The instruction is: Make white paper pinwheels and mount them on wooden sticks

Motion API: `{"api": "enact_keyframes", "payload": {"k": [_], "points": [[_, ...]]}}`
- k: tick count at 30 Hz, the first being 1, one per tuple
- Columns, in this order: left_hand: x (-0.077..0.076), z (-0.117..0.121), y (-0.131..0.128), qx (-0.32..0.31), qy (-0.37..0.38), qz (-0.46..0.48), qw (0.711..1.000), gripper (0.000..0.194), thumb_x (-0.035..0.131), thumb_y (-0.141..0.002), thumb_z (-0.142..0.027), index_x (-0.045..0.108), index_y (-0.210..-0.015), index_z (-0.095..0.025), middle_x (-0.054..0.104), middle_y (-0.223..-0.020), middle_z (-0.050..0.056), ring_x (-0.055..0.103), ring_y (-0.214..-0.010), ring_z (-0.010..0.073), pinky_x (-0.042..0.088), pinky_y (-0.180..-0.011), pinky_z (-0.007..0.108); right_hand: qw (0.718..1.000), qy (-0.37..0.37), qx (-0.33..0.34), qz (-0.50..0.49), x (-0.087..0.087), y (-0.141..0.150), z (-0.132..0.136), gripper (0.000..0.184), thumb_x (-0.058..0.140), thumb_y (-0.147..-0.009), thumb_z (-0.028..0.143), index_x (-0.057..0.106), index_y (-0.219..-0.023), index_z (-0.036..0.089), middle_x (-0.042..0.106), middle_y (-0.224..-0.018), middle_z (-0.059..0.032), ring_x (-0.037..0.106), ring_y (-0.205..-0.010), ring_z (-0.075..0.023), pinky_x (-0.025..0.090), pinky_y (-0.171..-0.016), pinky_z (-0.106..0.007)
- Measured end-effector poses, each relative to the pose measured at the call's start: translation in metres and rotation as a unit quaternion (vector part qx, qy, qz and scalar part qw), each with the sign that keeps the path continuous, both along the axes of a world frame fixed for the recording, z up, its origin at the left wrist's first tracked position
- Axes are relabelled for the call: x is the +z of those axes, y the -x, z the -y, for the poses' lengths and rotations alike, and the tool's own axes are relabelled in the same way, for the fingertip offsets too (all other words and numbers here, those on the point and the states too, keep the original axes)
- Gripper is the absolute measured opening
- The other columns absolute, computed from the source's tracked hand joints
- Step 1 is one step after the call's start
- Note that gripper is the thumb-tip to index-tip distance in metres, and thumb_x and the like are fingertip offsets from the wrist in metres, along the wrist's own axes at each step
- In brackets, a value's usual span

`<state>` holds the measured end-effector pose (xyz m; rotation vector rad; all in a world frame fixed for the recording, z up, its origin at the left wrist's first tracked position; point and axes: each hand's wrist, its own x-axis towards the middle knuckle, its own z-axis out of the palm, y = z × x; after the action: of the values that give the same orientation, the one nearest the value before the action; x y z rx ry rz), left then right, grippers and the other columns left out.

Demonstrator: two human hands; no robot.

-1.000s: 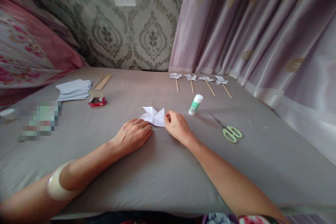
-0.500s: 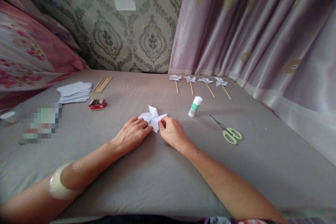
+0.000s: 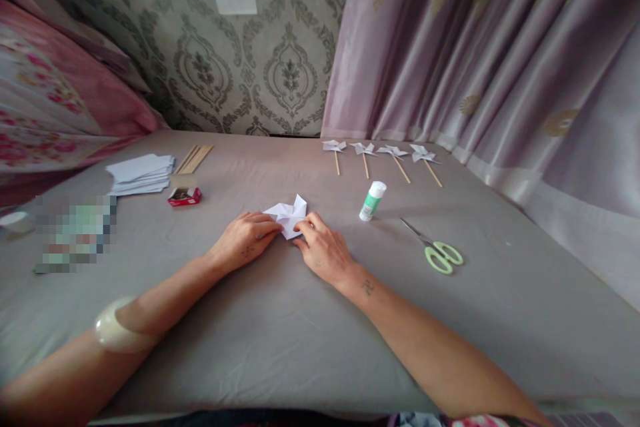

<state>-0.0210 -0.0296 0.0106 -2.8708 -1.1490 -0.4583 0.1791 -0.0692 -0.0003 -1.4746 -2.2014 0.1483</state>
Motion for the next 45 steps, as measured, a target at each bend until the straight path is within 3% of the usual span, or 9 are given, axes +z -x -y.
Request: {"api": "enact_keyframes", "payload": {"k": [10,17,21,25,30,45], "points": [[-0.003,-0.003,0.000,-0.006,0.028,0.043,0.999,0.023,0.047,-0.090,-0.021,0.070,-0.092,-0.022,0.070,-0.087,0.005,0.064,-0.090,0.0188,0.044,-0.079,0.030,1.000,-0.017,0.020,0.011,-0.002,0.000,-0.001,0.013,0.055,-0.090,0.024,0.067,-0.092,0.022,0.063,-0.100,-0.0039,0.062,-0.079,-0.0142,0.044,-0.065,-0.024],[0.002,0.004,-0.002,0.013,0.013,0.049,0.999,0.023,0.054,-0.077,-0.015,0.072,-0.091,-0.019,0.065,-0.090,0.007,0.058,-0.086,0.0202,0.044,-0.079,0.033,0.999,0.029,0.021,-0.017,0.000,0.002,0.000,0.014,0.055,-0.090,0.026,0.069,-0.089,0.023,0.066,-0.094,-0.0029,0.063,-0.085,-0.0158,0.043,-0.071,-0.024],[0.005,0.007,-0.005,-0.007,-0.010,0.069,0.998,0.022,0.051,-0.083,-0.020,0.071,-0.092,-0.018,0.064,-0.103,0.009,0.055,-0.094,0.0214,0.043,-0.081,0.034,0.999,0.039,0.016,-0.026,-0.001,0.003,-0.001,0.016,0.054,-0.090,0.027,0.069,-0.089,0.024,0.067,-0.094,-0.0028,0.063,-0.084,-0.0159,0.043,-0.070,-0.024],[0.004,0.008,-0.007,-0.035,-0.021,0.027,0.999,0.026,0.044,-0.091,-0.023,0.070,-0.094,-0.018,0.065,-0.114,0.008,0.053,-0.104,0.0234,0.039,-0.084,0.037,0.998,0.044,0.015,-0.039,-0.002,0.003,-0.003,0.017,0.053,-0.090,0.026,0.069,-0.086,0.023,0.066,-0.092,-0.0031,0.062,-0.081,-0.0154,0.043,-0.070,-0.024],[0.002,0.007,-0.008,-0.049,-0.016,0.001,0.999,0.027,0.043,-0.094,-0.025,0.068,-0.100,-0.018,0.068,-0.109,0.008,0.053,-0.107,0.0233,0.036,-0.088,0.039,0.995,0.056,0.014,-0.082,-0.002,0.003,-0.006,0.019,0.052,-0.089,0.023,0.068,-0.079,0.020,0.064,-0.085,-0.0030,0.060,-0.076,-0.0143,0.043,-0.070,-0.025],[0.001,0.006,-0.007,-0.051,-0.014,0.003,0.999,0.025,0.044,-0.092,-0.024,0.067,-0.098,-0.018,0.068,-0.106,0.008,0.053,-0.108,0.0234,0.035,-0.089,0.040,0.980,0.083,-0.062,-0.170,-0.005,0.007,-0.019,0.016,0.054,-0.085,0.025,0.070,-0.085,0.020,0.073,-0.083,-0.0033,0.064,-0.067,-0.0144,0.045,-0.067,-0.025]]}}
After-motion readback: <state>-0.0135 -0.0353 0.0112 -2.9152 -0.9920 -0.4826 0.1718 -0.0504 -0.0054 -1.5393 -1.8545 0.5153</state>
